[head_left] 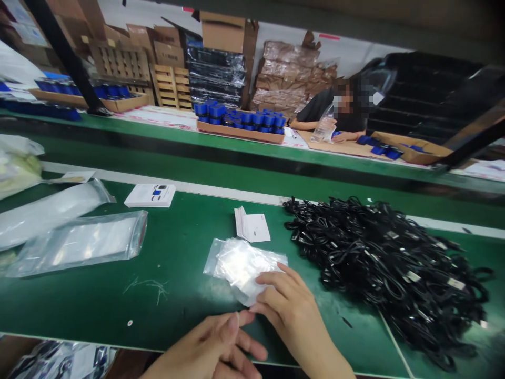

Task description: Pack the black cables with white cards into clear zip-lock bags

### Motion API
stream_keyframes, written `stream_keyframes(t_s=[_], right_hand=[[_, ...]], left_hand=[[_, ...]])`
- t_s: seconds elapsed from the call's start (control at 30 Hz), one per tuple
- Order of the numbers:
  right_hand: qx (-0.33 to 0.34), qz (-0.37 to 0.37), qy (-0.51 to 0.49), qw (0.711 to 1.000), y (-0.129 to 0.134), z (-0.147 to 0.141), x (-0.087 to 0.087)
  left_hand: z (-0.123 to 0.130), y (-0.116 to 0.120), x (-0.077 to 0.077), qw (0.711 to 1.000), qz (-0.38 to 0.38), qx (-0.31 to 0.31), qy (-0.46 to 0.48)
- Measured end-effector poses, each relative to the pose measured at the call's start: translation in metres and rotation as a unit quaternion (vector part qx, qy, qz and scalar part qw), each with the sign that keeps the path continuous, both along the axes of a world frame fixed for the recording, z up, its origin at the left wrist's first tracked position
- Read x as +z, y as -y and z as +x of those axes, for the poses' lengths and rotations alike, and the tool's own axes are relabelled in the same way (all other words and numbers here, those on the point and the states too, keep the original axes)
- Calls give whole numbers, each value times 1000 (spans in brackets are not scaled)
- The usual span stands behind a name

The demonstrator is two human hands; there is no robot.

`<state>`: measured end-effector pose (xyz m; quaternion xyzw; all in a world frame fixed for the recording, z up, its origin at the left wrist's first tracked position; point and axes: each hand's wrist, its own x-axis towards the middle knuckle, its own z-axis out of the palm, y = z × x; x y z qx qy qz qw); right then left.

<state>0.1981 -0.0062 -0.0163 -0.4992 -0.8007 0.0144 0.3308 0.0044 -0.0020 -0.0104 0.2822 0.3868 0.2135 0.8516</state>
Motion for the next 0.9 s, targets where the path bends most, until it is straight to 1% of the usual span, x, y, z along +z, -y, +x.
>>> stream_keyframes(t_s=[0.1,0.17,0.2,0.3,0.4,0.5,0.53,0.6,0.63,0.7,0.77,0.8,0.83,0.9], right_hand=[[38,32,-6,999,3,-3,5],[54,54,-4,997,7,-5,10],[51,54,-4,997,9,-6,12],[-1,30,-16,999,16,-5,10],[-31,1,-9,999,16,-3,-7],[-56,13,12,998,12,-2,-25],[-76,21,5,997,12,-3,-27],[-107,14,-40,993,13,-5,-22],[-104,-9,-81,991,14,-7,-16],[-64,-91,-180,977,17,-15,-2],[-11,-187,-262,947,17,-25,9],[3,-226,-288,931,16,-30,12],[2,-251,-307,918,14,-35,13],[-18,-267,-327,906,11,-41,11]], left_hand=[[9,-8,-7,996,-82,-7,22],[11,-11,-9,996,-91,20,15],[11,-12,-8,995,-85,42,9],[8,-11,-3,993,-57,100,-29],[6,-10,1,986,-20,144,-87],[5,-9,-1,981,50,150,-113],[5,-9,-3,979,82,143,-121],[6,-9,-7,971,147,130,-140],[7,-8,-8,964,172,133,-152],[11,-6,-8,952,206,153,-169],[17,-4,-6,943,219,181,-175],[20,-2,-4,940,219,193,-178],[22,-1,-4,939,216,197,-183],[21,3,-5,938,206,194,-203]])
